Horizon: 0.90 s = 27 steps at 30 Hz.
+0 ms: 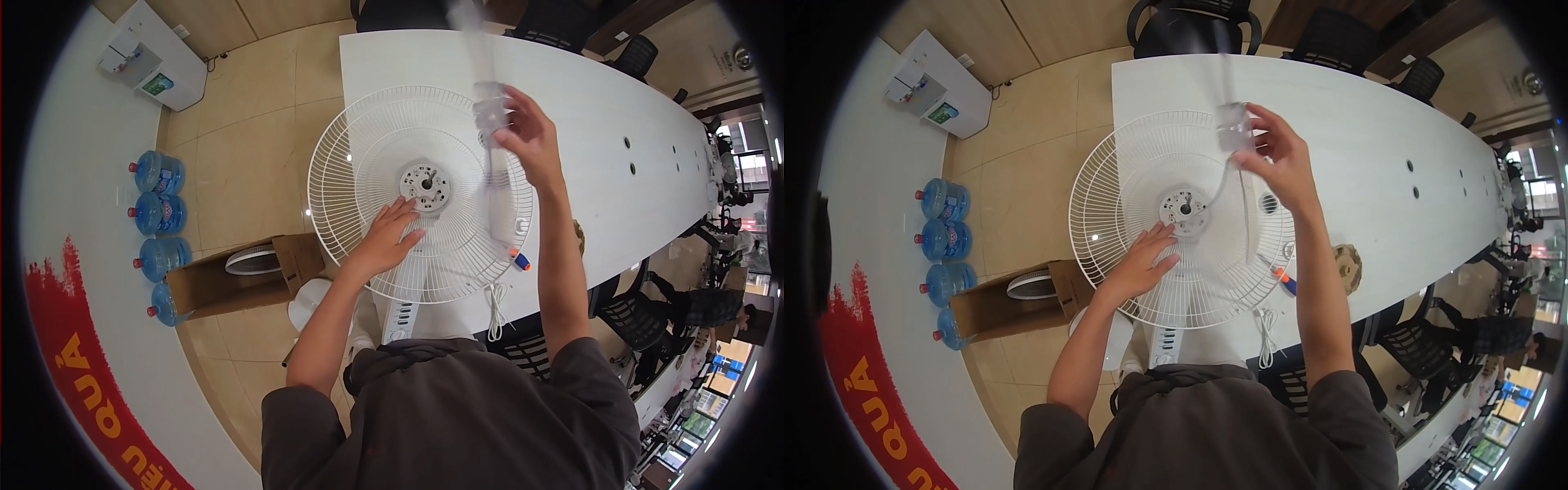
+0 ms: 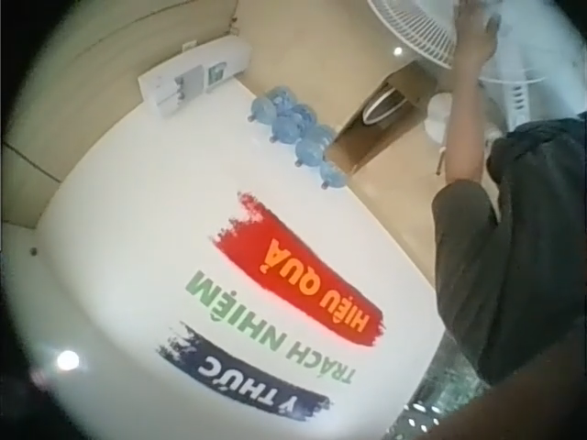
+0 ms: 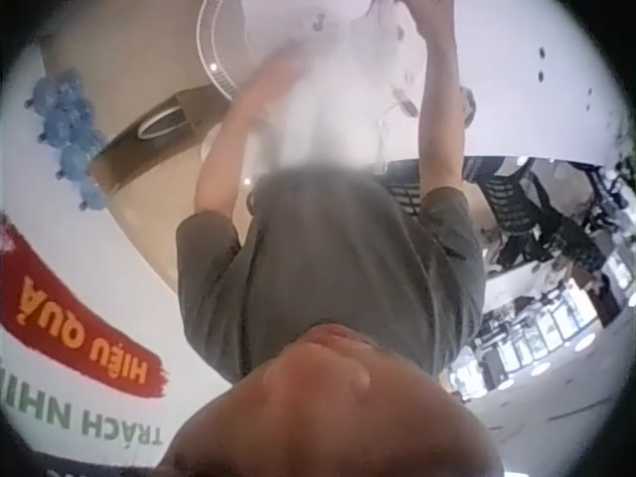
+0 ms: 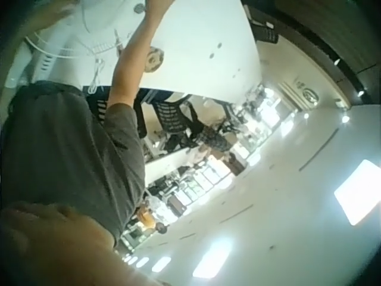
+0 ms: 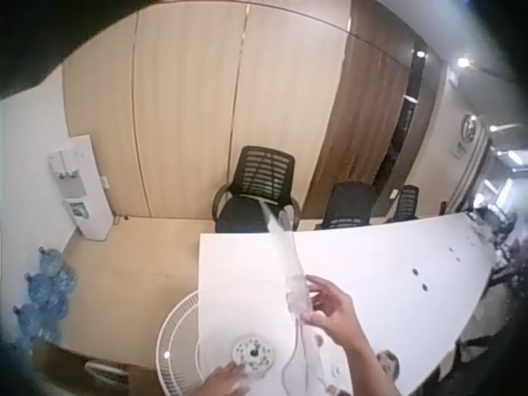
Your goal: Assembling and disassembling a white electric fan on an office table.
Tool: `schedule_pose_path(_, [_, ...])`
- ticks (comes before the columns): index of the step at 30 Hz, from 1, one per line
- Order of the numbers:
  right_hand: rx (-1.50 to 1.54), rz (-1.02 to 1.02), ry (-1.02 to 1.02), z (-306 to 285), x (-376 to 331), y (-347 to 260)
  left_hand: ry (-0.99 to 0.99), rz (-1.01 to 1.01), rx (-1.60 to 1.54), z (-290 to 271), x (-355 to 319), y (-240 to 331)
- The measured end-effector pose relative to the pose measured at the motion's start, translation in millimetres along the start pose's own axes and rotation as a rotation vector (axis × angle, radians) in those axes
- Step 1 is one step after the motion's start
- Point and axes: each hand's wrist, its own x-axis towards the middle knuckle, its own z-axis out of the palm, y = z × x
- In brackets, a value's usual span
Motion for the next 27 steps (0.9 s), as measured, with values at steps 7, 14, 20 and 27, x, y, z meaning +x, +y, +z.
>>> schedule_pose_path(7, [1.319,0.042,-0.034,-6,-12,0,-0.033,-0.027,0.013,-2,-2,0])
schedule_pose_path(14, [1.743,0.127,-0.159,27,-35,14,-0.01,-0.002,0.015,-2,-1,-3])
schedule_pose_path(20, [1.664,0.195,-0.092,33,-38,10,-0.032,-0.036,-0.017,-5,-1,0])
schedule_pose_path(27, [0.755,0.223,0.069,2,-23,-17,-0.008,-0.002,0.009,0,2,-1])
